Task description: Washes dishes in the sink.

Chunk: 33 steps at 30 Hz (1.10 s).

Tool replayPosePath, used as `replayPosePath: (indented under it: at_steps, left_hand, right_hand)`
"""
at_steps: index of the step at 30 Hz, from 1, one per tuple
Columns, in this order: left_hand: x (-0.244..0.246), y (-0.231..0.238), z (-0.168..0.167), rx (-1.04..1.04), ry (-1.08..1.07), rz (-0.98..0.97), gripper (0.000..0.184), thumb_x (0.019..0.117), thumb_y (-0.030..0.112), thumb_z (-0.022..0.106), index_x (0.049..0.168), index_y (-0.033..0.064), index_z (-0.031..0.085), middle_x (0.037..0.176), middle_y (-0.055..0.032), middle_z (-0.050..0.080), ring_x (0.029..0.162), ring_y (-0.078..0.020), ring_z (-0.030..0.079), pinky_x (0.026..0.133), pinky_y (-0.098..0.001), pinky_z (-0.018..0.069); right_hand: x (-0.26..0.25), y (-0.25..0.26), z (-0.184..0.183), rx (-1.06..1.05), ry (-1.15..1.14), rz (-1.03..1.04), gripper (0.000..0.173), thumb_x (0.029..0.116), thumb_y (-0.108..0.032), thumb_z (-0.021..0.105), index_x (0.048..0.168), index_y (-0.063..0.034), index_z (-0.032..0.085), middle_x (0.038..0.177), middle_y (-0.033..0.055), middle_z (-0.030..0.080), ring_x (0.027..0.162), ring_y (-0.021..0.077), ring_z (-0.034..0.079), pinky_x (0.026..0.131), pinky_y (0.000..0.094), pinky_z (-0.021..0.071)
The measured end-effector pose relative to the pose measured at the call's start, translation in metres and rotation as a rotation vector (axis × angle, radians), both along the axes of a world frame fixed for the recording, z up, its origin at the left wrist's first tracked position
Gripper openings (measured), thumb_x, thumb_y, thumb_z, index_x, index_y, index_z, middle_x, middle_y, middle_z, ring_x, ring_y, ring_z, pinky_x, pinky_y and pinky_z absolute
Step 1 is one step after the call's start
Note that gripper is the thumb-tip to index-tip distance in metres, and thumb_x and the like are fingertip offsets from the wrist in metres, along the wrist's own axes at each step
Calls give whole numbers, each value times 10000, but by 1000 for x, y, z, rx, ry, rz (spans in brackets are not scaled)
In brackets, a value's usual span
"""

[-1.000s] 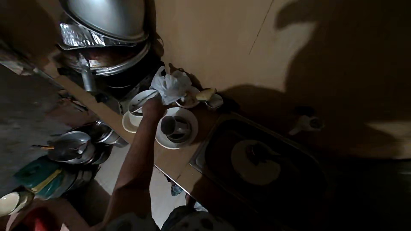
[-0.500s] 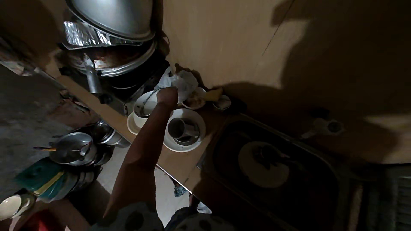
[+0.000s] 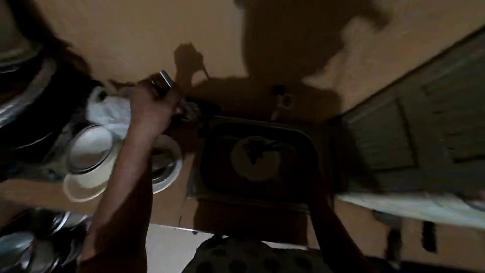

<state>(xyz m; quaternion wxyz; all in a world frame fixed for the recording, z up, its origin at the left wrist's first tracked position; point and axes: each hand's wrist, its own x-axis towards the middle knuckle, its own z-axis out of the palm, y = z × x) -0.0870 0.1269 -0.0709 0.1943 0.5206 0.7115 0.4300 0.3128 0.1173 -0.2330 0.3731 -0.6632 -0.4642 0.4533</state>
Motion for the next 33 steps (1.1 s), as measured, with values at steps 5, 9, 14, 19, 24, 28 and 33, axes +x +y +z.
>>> replayPosePath:
  at_steps: [5, 9, 14, 19, 24, 28, 33]
  left_hand:
    - [115, 41, -60, -284, 48, -224, 338, 1027, 294, 624, 1211, 11, 649, 1041, -182, 689, 942, -286, 677, 866, -506, 552]
    - [165, 64, -127, -294, -45, -269, 322, 1054, 266, 573, 1203, -10, 646, 1032, -205, 689, 938, -326, 679, 859, -527, 553]
    - [181, 55, -186, -442, 83, -380, 430, 1059, 454, 512, 1354, 155, 602, 1125, -191, 700, 942, -379, 699, 796, -610, 564]
    - [209, 72, -179, -526, 377, -669, 261, 1013, 229, 636, 1229, 92, 689, 1165, -186, 694, 1031, -381, 678, 883, -607, 538]
    - [202, 74, -182, -595, 225, -599, 349, 998, 200, 657, 1344, 162, 624, 1141, -167, 698, 910, -329, 694, 764, -531, 576]
    - [175, 49, -185, -535, 80, -442, 594, 959, 187, 709, 1506, 156, 481, 1264, -198, 649, 1030, -349, 683, 869, -550, 577]
    - [150, -13, -153, -611, 51, -340, 504, 1047, 207, 588, 1523, 104, 460, 1319, -196, 638, 1158, -321, 653, 1017, -507, 511]
  right_hand:
    - [36, 0, -13, 0, -31, -7, 351, 1073, -163, 510, 1355, 42, 549, 1236, 153, 640, 1038, 98, 647, 911, 265, 549]
    - [59, -9, -16, -26, -51, -50, 348, 1078, -183, 501, 1363, 7, 562, 1277, 145, 642, 1092, 131, 651, 937, 299, 548]
    - [82, -21, -24, -25, 35, -166, 345, 1073, -129, 494, 1363, 53, 539, 1241, 163, 635, 1017, 116, 656, 900, 271, 556]
    - [92, -24, -31, -55, 172, -222, 319, 1071, -80, 482, 1347, 76, 518, 1201, 152, 636, 982, 90, 670, 862, 239, 572]
    - [99, -6, -51, -75, -372, 164, 400, 1068, -221, 526, 1405, -13, 583, 1414, 191, 593, 1294, 255, 579, 1098, 426, 458]
    - [52, 44, -52, -192, -359, 517, 540, 1056, -299, 560, 1528, -66, 440, 1481, 185, 529, 1342, 285, 534, 1117, 436, 450]
    - [11, 94, -74, -44, -560, 634, 487, 1057, -306, 554, 1490, -92, 496, 1391, 193, 589, 1238, 308, 604, 1037, 481, 502]
